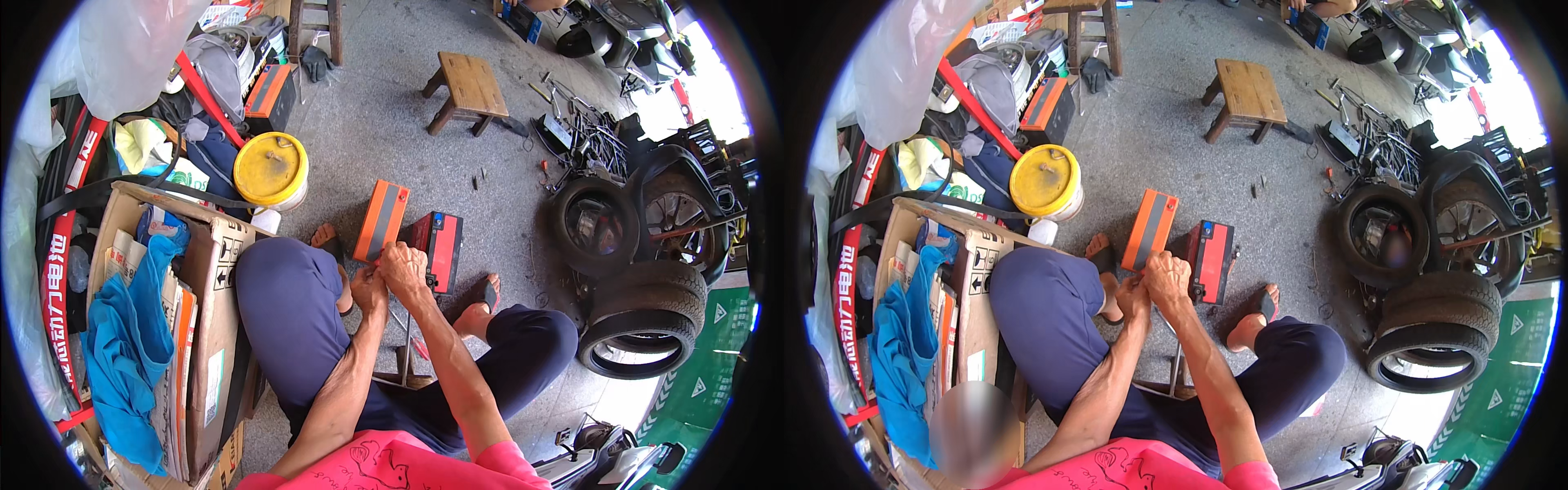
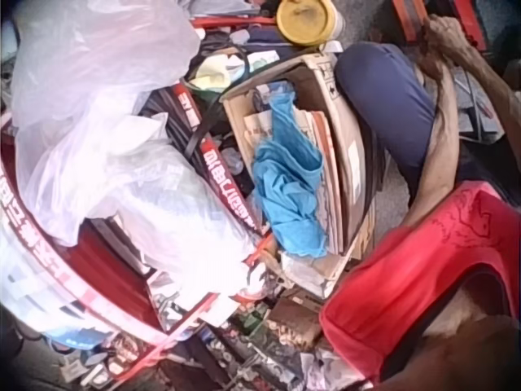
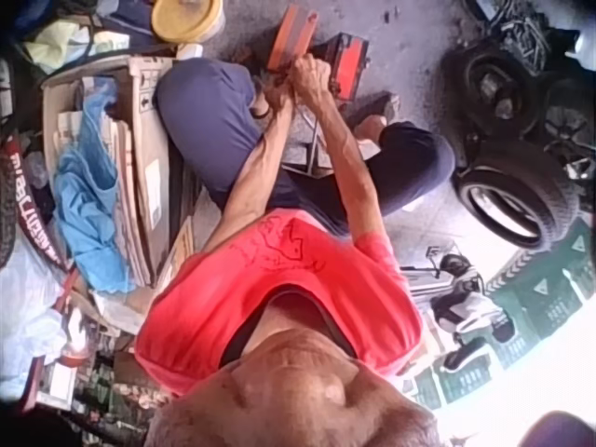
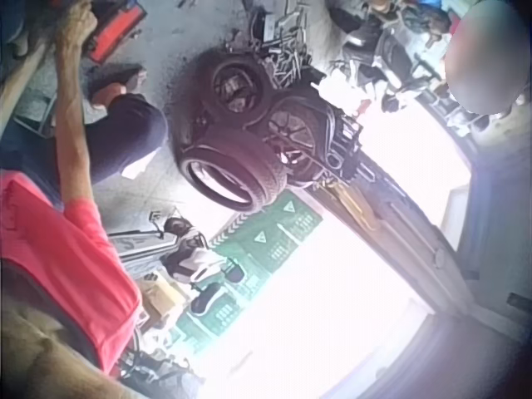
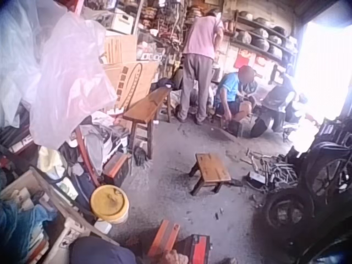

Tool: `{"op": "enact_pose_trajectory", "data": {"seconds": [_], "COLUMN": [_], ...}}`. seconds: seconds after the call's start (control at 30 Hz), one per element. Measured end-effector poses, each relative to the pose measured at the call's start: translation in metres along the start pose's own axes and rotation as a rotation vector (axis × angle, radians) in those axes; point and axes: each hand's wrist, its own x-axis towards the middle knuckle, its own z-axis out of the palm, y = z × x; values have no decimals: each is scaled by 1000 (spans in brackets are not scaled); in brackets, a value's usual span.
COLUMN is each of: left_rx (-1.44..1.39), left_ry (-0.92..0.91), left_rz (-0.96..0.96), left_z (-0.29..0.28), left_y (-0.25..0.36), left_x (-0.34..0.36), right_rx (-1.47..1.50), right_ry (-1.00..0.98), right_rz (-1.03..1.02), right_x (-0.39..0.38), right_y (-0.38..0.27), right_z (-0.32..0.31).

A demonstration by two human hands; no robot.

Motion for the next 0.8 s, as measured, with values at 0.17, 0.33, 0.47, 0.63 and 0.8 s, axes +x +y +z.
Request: {"op": "enact_pose_trajectory", "data": {"seconds": [0.17,0.33,0.47,0.63,0.8], "left_rx": [-128,-7,35,13,9], "left_ry": [-16,-24,-10,-24,-21], "left_rz": [-14,-12,-14,-5,21], "left_z": [1,0,-1,-1,-3], "left_y": [0,5,6,4,-9], "left_x": [-3,-6,-6,-5,4], "right_rx": [64,3,58,109,118], "right_ry": [84,74,48,125,48], "right_rz": [37,-25,21,63,47], "right_x": [-2,0,-2,-4,-2], "right_y": [-1,2,1,2,4], "right_z": [4,6,6,10,2]}}
